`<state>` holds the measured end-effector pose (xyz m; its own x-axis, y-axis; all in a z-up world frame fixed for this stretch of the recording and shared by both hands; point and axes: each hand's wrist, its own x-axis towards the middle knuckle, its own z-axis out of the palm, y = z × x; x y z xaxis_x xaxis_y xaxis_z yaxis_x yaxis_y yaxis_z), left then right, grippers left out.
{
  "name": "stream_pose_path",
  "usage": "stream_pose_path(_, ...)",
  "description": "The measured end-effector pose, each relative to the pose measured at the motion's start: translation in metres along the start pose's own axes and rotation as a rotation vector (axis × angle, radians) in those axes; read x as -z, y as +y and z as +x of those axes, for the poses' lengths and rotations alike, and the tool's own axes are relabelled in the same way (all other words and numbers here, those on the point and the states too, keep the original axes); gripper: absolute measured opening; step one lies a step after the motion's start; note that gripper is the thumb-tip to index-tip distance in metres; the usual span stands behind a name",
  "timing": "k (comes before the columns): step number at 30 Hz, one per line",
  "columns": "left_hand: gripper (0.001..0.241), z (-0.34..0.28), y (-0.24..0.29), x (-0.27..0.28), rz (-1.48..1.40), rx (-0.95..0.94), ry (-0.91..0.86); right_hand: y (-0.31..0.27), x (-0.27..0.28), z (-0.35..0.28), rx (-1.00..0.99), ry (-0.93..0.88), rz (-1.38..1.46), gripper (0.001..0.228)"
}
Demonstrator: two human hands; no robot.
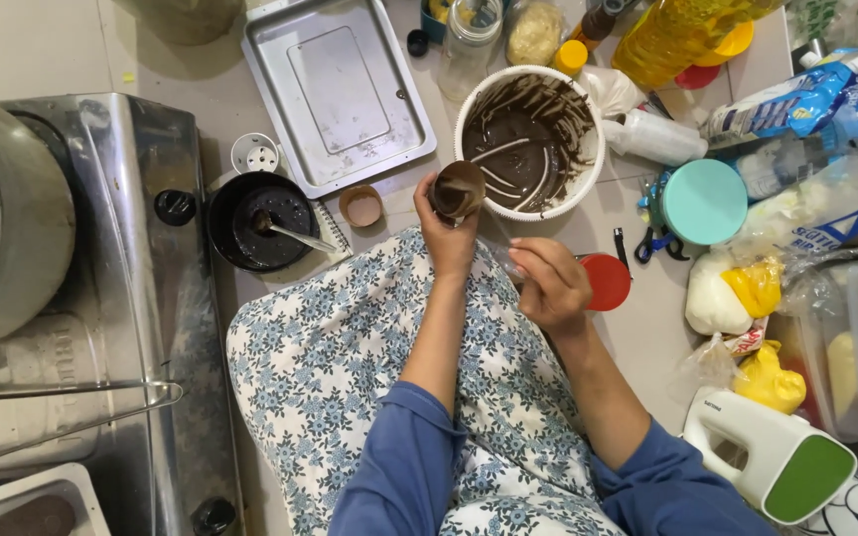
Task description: Filling small paper molds with melted chocolate using a spoon at a decorating station.
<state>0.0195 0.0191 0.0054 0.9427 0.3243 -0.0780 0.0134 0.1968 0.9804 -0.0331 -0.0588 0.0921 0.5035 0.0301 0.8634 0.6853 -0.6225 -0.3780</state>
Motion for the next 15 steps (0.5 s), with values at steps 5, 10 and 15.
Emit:
stream_pose_path(5, 0.069, -0.0019, 0.0033, 0.0007, 0.004, 0.006, 0.003, 0.0025, -0.0048, -0.0005, 0.019, -0.001, -0.022, 0.014)
stream_pose_path(10, 0.069, 0.0000, 0.0041, 0.0007, -0.003, 0.023, -0.010, 0.0019, -0.0068, -0.0009, 0.016, -0.026, -0.027, 0.013)
stream_pose_path(15, 0.070, -0.0009, 0.0053, 0.0012, -0.008, 0.035, -0.003, 0.0045, -0.0056, -0.0032, 0.048, 0.006, -0.030, 0.013)
